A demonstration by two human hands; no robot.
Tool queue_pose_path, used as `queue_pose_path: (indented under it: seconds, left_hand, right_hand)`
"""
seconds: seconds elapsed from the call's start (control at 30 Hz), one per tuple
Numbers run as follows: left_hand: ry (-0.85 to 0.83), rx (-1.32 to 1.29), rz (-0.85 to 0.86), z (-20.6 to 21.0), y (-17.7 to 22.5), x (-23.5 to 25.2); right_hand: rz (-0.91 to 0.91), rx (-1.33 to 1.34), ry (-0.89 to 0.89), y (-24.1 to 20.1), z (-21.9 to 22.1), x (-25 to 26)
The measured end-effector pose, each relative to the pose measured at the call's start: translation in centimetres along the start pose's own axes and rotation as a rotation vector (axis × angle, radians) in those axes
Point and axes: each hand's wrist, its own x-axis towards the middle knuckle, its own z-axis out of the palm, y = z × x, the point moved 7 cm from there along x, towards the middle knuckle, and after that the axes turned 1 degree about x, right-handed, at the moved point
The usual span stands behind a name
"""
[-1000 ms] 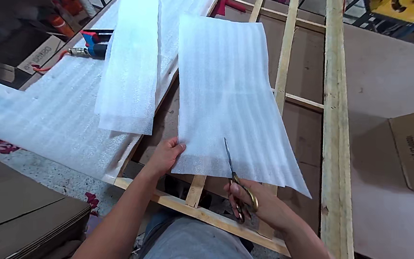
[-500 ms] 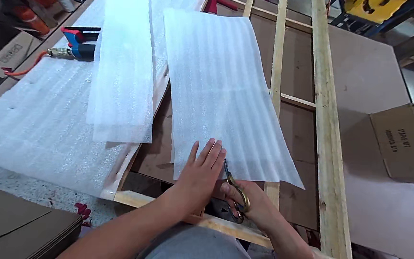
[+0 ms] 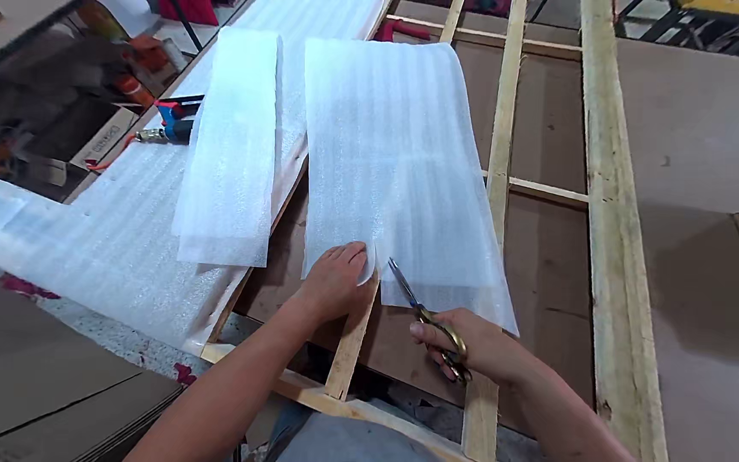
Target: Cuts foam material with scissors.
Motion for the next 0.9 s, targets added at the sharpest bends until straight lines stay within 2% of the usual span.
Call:
queue_pose_path:
  seconds: [0.07, 0.1, 0.13, 0.27, 0.33, 0.4, 0.5, 0.57, 0.77, 0.9]
  left_hand:
    - [-0.217, 0.047, -0.097, 0.3, -0.1, 0.3]
    - [-0.262, 0.064, -0.121, 0.6, -0.2, 0.2]
    - [-0.233, 0.081, -0.108, 1.0, -0.2, 0.1]
    - [0.23, 0.084, 0.066, 1.5, -0.6, -0.3]
    - [0.394, 0.081, 0.133, 0.4, -0.6, -0.4]
    - [0.467, 0.073, 0.16, -1.6, -0.4, -0.5]
    - [0.496, 0.1, 0.172, -4.4, 0.5, -0.9]
    - [0.504, 0.136, 0.196, -5.5, 1.4, -1.4]
    - [0.457, 0.179, 0.318, -5.9, 4.2, -3.4]
    - [0.431, 0.223, 0.345, -5.4, 4.7, -4.4]
  right_hand:
    - [0.006, 0.005, -0.02, 0.5, 0.0, 0.4]
    - [0.006, 0.013, -0.028, 0.7, 0.0, 0.4]
    - [-0.002, 0.024, -0.032, 0.8, 0.1, 0.4]
    - [-0.043, 0.049, -0.034, 0.6, 0.2, 0.6]
    - [-0.065, 0.061, -0.053, 0.0, 0.3, 0.6]
    - [-0.116, 0.089, -0.128, -1.1, 1.0, 0.3]
    - [-0.158, 0.101, -0.298, -2.7, 2.5, -0.1]
    - [-0.172, 0.138, -0.339, -3.6, 3.3, 0.6]
    - [-0.239, 0.227, -0.133, -6.2, 3.7, 3.4]
    - [-0.213, 0.209, 0.156, -5.5, 4.3, 4.2]
